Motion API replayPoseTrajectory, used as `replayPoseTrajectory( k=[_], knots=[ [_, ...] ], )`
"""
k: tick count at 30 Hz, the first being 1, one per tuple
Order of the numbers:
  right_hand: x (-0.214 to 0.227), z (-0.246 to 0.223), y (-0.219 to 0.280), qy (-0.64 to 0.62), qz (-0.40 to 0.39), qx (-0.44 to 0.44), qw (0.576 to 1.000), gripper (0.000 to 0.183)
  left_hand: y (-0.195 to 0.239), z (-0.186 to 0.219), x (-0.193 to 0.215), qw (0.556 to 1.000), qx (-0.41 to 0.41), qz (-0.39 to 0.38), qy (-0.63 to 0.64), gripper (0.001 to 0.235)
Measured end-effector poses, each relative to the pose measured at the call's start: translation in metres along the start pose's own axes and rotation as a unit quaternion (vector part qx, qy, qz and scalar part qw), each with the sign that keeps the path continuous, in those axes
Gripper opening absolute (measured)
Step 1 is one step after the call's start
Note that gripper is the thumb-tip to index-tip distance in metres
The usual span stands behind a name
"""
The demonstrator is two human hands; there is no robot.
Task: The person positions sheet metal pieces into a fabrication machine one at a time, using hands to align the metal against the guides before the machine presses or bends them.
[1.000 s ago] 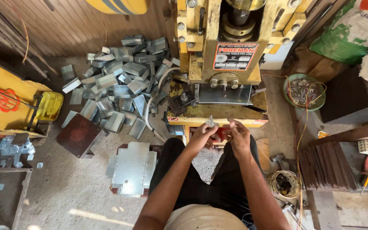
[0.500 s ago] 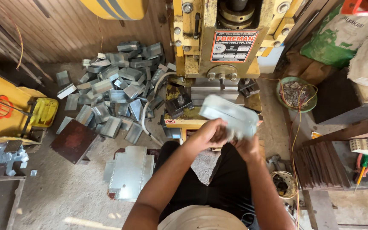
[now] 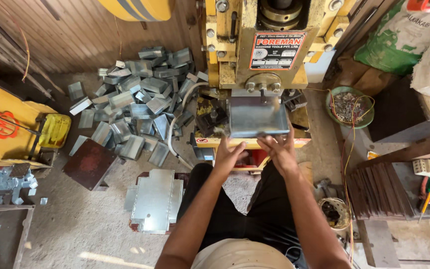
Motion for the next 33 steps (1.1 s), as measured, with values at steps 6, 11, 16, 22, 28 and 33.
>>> replayPoseTrajectory(
  k=[6, 11, 16, 22, 28, 33],
  knots=[
    [-0.001, -0.009, -0.029, 0.088, 0.074, -0.003, 0.993, 0.078, -0.050, -0.006, 0.021, 0.989, -0.116, 0.088, -0.024, 0.049],
    [0.010, -0.020, -0.038, 0.161, 0.073, 0.024, 0.984, 0.078, -0.069, -0.011, 0.033, 0.982, -0.154, 0.105, -0.006, 0.036],
    [0.031, -0.015, -0.035, 0.246, 0.134, -0.004, 0.960, 0.071, -0.056, -0.007, 0.039, 0.975, -0.165, 0.138, -0.064, 0.036],
    [0.043, -0.027, -0.030, 0.257, 0.144, 0.011, 0.956, 0.069, -0.051, 0.003, 0.034, 0.955, -0.213, 0.177, -0.107, 0.054],
    [0.025, -0.021, -0.034, 0.235, 0.117, 0.005, 0.965, 0.084, -0.056, 0.009, 0.039, 0.938, -0.212, 0.144, -0.235, 0.065],
    [-0.005, -0.043, -0.046, 0.248, 0.007, 0.055, 0.967, 0.061, -0.028, 0.058, 0.002, 0.742, -0.455, 0.175, -0.459, 0.080]
  ],
)
Point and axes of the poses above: each hand's wrist, its own y-axis away from the middle knuckle, its own x-axis out of the back of the hand, z = x × y, the point moved 8 cm from there along -y, towards the middle knuckle, and after that the axes turned 8 degrees about -z, right-handed, at the moved point
